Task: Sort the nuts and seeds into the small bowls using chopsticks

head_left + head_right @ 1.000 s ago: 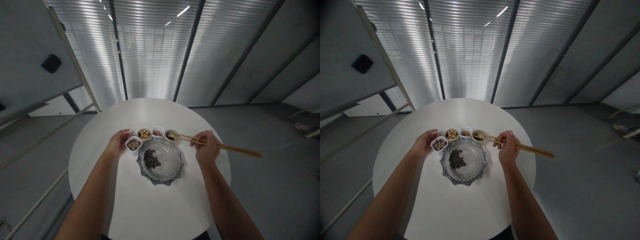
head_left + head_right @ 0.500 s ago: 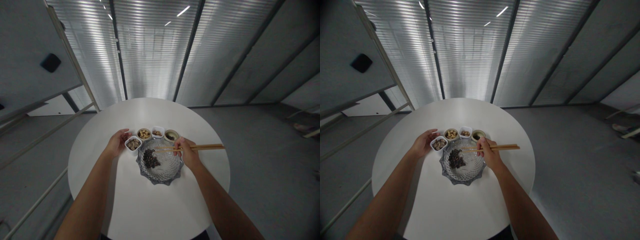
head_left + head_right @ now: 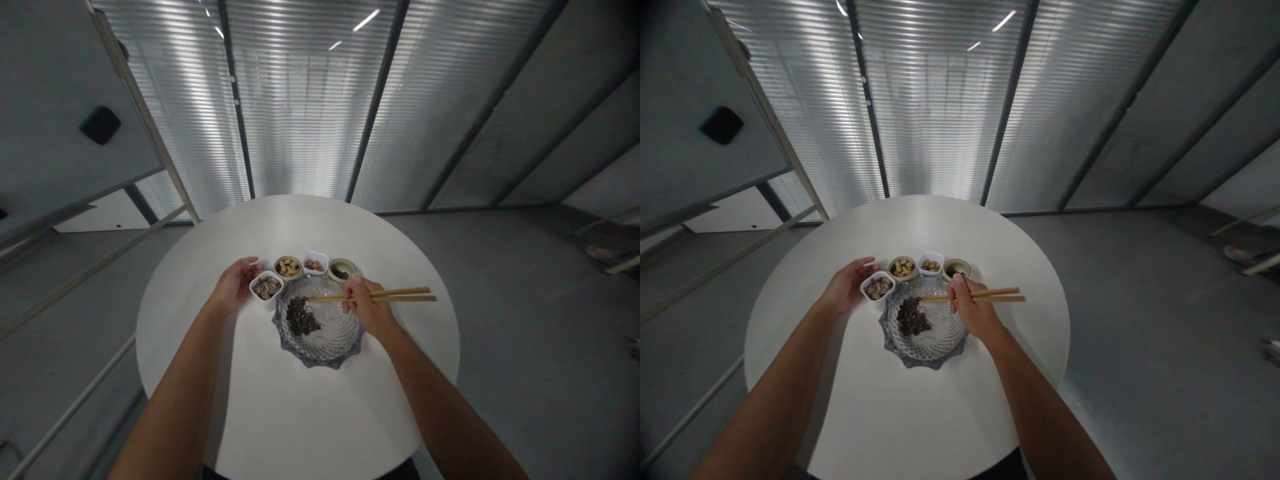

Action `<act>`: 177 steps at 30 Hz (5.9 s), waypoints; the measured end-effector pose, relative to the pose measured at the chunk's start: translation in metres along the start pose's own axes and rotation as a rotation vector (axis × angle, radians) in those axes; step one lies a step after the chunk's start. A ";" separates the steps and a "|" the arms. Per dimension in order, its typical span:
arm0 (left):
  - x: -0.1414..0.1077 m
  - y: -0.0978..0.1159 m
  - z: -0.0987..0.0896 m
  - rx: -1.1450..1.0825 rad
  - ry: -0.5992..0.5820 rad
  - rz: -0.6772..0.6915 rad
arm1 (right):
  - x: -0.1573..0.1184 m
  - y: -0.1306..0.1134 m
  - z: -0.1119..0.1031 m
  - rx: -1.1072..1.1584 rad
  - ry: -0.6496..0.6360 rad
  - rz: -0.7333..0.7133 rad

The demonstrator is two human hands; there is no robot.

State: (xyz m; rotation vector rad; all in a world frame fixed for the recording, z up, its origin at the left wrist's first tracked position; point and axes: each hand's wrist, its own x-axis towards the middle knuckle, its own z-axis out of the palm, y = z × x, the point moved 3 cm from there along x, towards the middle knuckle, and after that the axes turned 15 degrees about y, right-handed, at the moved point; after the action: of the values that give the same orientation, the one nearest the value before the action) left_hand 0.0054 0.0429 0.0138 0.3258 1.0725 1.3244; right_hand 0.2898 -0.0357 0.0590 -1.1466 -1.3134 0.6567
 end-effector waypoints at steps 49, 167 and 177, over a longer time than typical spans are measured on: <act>0.002 -0.001 -0.006 0.044 0.003 0.038 | 0.015 -0.013 -0.037 0.183 0.633 -0.183; 0.004 -0.004 -0.006 0.043 -0.017 0.030 | 0.015 -0.005 -0.017 0.420 0.390 0.122; 0.006 -0.003 -0.007 0.052 -0.031 0.039 | 0.024 -0.003 -0.040 0.440 0.683 0.014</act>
State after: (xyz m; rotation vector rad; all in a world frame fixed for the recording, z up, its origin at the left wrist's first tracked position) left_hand 0.0012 0.0451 0.0053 0.4058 1.0808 1.3236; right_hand 0.3319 -0.0262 0.0766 -0.8965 -0.5441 0.4670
